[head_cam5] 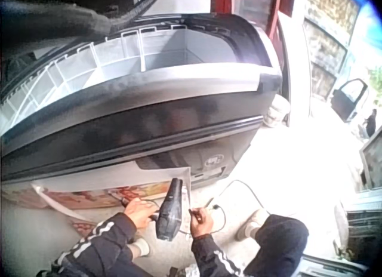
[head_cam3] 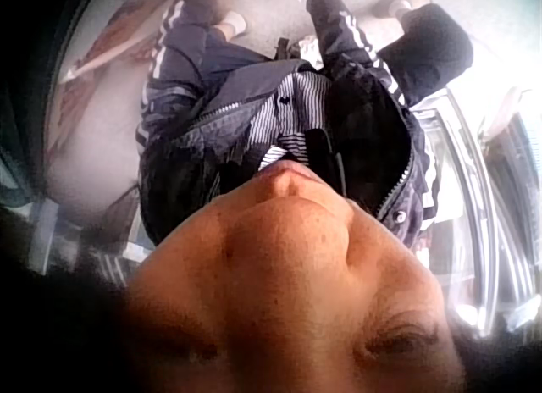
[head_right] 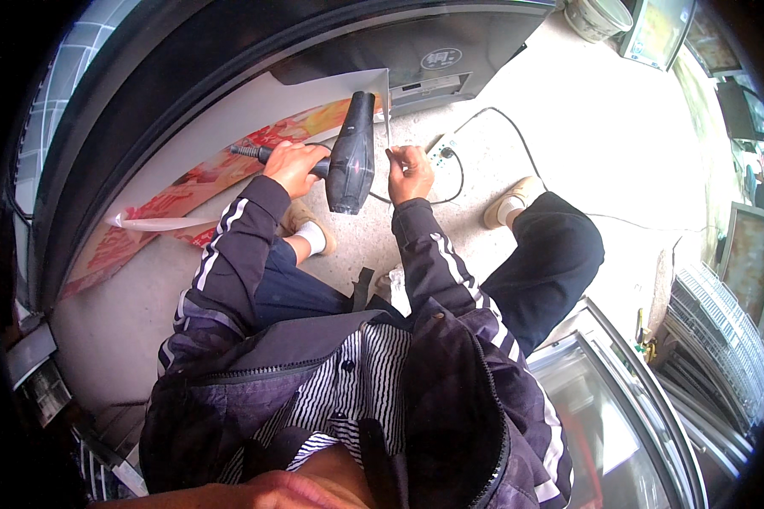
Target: The person uses a heat gun to warm a section of a car door panel while applying a graphic decal. They smooth the decal onto the surface with a tool and their hands, then peel off the backing paper to reveal the applied design.
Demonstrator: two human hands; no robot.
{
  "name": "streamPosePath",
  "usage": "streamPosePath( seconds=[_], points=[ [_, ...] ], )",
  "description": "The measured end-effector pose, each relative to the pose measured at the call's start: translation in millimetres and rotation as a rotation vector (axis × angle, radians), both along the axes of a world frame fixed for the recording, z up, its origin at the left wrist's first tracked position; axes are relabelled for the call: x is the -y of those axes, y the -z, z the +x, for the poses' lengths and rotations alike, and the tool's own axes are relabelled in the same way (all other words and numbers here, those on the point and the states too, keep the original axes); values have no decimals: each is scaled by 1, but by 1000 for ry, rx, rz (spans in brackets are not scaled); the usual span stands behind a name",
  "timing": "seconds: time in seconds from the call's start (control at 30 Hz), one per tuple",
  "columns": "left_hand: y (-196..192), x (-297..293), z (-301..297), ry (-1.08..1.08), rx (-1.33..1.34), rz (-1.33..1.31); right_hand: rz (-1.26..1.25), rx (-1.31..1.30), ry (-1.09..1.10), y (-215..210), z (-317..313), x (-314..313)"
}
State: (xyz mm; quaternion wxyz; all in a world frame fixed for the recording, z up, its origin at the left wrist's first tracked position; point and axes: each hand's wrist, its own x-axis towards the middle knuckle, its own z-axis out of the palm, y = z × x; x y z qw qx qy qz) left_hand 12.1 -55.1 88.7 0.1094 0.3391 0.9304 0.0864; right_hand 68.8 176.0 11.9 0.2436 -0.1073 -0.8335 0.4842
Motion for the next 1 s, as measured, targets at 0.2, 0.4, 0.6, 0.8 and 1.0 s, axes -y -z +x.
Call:
streamPosePath(
  seconds=[0.2,0.4,0.6,0.8,1.0],
  points=[
    [3,4,1,-1,-4,5,64,10,-24,0,5,3],
    [-6,6,2,-27,67,-15,146,43,-37,-7,13,7],
    [-6,9,1,-27,56,-21,184,39,-49,-7,18,13],
    [-5,10,1,-24,49,-21,191,43,-62,-12,23,15],
    [-9,13,1,-25,29,-22,221,39,-92,-11,29,15]
  ],
)
